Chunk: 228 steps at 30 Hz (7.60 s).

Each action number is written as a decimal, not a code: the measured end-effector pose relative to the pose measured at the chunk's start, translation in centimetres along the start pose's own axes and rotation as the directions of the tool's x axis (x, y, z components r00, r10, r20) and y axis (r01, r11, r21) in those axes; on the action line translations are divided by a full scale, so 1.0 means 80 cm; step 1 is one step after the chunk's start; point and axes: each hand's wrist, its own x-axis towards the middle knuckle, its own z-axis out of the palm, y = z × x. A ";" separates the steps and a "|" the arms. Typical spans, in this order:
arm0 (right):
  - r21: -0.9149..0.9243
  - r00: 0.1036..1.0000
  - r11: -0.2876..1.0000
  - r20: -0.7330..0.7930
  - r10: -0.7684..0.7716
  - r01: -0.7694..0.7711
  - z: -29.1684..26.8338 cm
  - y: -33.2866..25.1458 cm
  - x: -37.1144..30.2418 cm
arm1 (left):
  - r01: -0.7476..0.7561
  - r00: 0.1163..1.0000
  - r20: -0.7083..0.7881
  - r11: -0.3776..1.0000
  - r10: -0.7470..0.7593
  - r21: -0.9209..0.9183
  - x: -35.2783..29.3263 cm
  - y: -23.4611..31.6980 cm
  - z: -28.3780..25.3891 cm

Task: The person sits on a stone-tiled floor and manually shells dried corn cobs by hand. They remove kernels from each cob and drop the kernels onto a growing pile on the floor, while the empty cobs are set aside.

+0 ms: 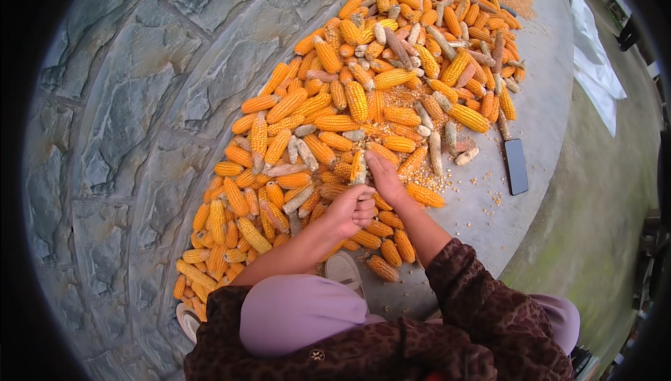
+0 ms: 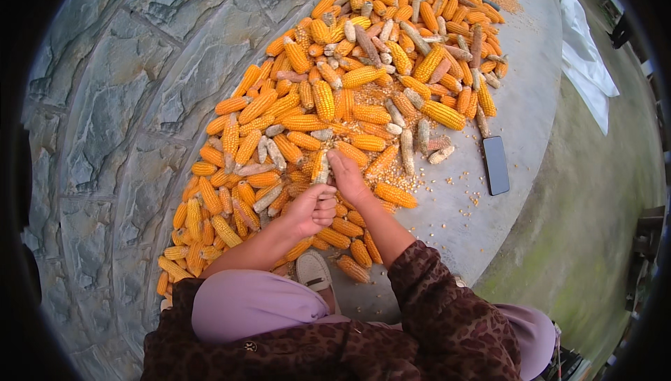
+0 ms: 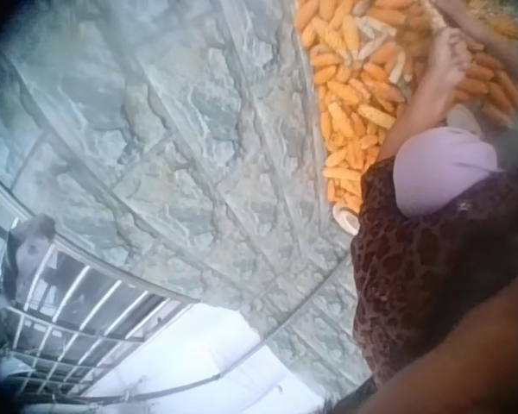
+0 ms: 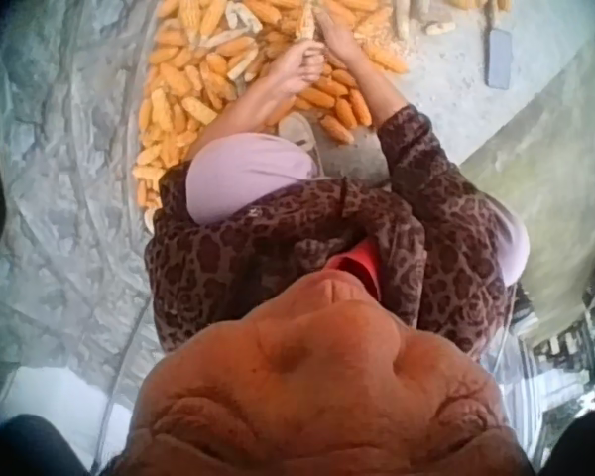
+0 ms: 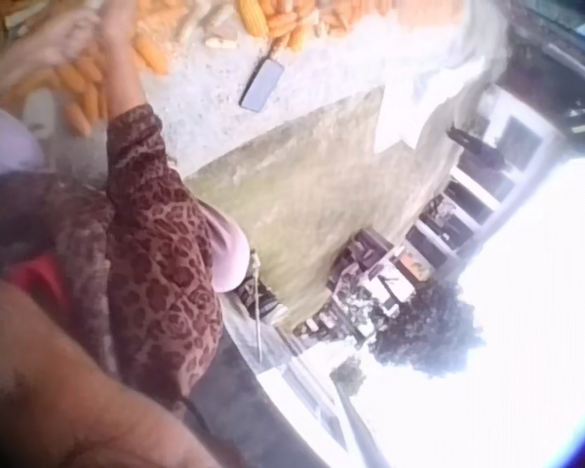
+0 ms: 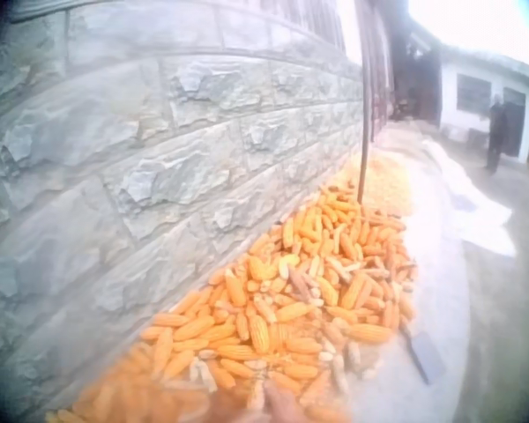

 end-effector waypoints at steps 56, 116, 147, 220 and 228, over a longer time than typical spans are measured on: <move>-0.578 0.937 0.786 -0.097 -0.334 0.221 0.017 -0.017 -0.001 | -0.195 0.927 -0.145 0.773 0.347 0.604 0.008 -0.011 -0.029; 0.280 0.960 0.919 0.108 0.259 -0.279 0.041 -0.014 0.034 | 0.044 0.836 -0.249 0.392 0.490 0.919 -0.042 0.117 -0.055; -0.001 0.973 0.991 -0.191 -0.130 0.132 0.033 -0.094 0.082 | -0.338 0.869 0.348 0.936 0.351 -0.101 0.049 0.241 0.015; -0.465 0.902 0.776 0.279 -0.329 0.426 -0.183 -0.194 0.001 | 0.025 0.941 -0.293 0.826 0.171 0.563 0.044 0.103 0.261; -0.423 0.821 0.731 0.463 -0.332 0.535 -0.182 -0.217 -0.001 | -0.022 0.928 -0.307 0.852 0.211 0.523 0.031 0.107 0.248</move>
